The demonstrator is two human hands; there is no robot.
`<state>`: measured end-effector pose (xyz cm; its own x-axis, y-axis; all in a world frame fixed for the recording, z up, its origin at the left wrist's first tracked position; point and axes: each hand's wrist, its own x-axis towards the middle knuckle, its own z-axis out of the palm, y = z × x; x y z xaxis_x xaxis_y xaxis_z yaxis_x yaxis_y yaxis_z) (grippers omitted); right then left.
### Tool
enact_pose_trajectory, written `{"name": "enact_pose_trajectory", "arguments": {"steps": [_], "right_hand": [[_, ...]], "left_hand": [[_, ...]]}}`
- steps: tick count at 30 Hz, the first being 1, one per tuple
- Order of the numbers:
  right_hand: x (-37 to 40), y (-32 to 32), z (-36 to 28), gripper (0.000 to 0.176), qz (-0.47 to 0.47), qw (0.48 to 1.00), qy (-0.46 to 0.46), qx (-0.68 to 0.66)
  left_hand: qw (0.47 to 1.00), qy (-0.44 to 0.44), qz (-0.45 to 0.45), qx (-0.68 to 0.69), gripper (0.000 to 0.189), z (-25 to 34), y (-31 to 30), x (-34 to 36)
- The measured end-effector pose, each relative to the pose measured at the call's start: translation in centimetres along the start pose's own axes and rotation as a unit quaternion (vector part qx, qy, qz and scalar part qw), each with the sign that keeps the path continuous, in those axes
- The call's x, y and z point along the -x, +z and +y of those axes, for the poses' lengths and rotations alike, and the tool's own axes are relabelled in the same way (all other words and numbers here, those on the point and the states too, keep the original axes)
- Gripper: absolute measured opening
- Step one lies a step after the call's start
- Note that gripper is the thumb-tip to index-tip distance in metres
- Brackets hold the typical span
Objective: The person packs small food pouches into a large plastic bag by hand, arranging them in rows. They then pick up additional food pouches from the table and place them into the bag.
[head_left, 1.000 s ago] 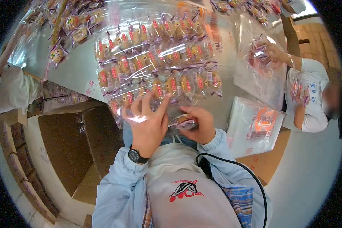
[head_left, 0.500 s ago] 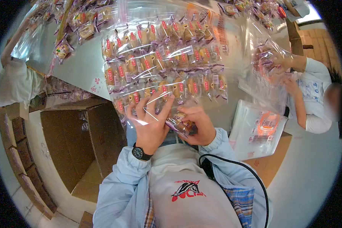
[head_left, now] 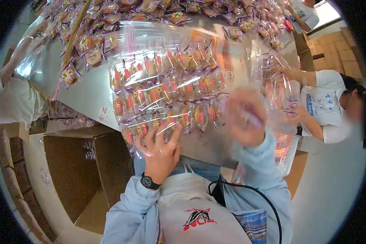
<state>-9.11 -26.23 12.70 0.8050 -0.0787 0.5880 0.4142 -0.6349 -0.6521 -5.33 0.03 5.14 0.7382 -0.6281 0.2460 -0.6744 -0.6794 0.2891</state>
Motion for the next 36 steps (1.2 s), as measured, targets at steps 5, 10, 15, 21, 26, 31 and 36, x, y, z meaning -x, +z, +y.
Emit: {"name": "enact_pose_trajectory", "arguments": {"steps": [5,10,15,21,26,31,36], "right_hand": [[-8.6,-1.6,9.4,0.048,0.062,0.987,0.148,-0.023],[-15.5,1.6,16.3,0.051,-0.005,0.98,0.094,0.175],[-19.6,5.4,21.2,0.057,-0.128,0.874,0.031,0.468],[-22.7,9.5,22.0,0.074,-0.314,0.813,-0.012,0.49],[-22.6,10.6,24.7,0.057,-0.272,0.811,0.133,0.5],[-20.7,7.9,29.5,0.031,-0.127,0.861,0.102,0.483],[-20.4,4.9,27.3,0.022,-0.06,0.89,0.124,0.434]], "left_hand": [[1.0,-0.008,-0.007,0.01,0.054,-0.1,0.1,0.1],[1.0,-0.015,-0.003,0.016,0.057,-0.2,0.6,0.3],[0.999,-0.024,0.001,0.026,0.058,0.0,0.5,0.3],[0.998,-0.031,-0.022,0.055,0.058,-0.4,0.3,0.2],[0.996,-0.024,-0.023,0.087,0.062,-0.8,0.3,-0.3],[0.993,-0.027,-0.024,0.11,0.064,-1.0,0.0,-0.4],[0.996,-0.02,-0.003,0.087,0.064,-1.0,0.5,-0.2]]}}
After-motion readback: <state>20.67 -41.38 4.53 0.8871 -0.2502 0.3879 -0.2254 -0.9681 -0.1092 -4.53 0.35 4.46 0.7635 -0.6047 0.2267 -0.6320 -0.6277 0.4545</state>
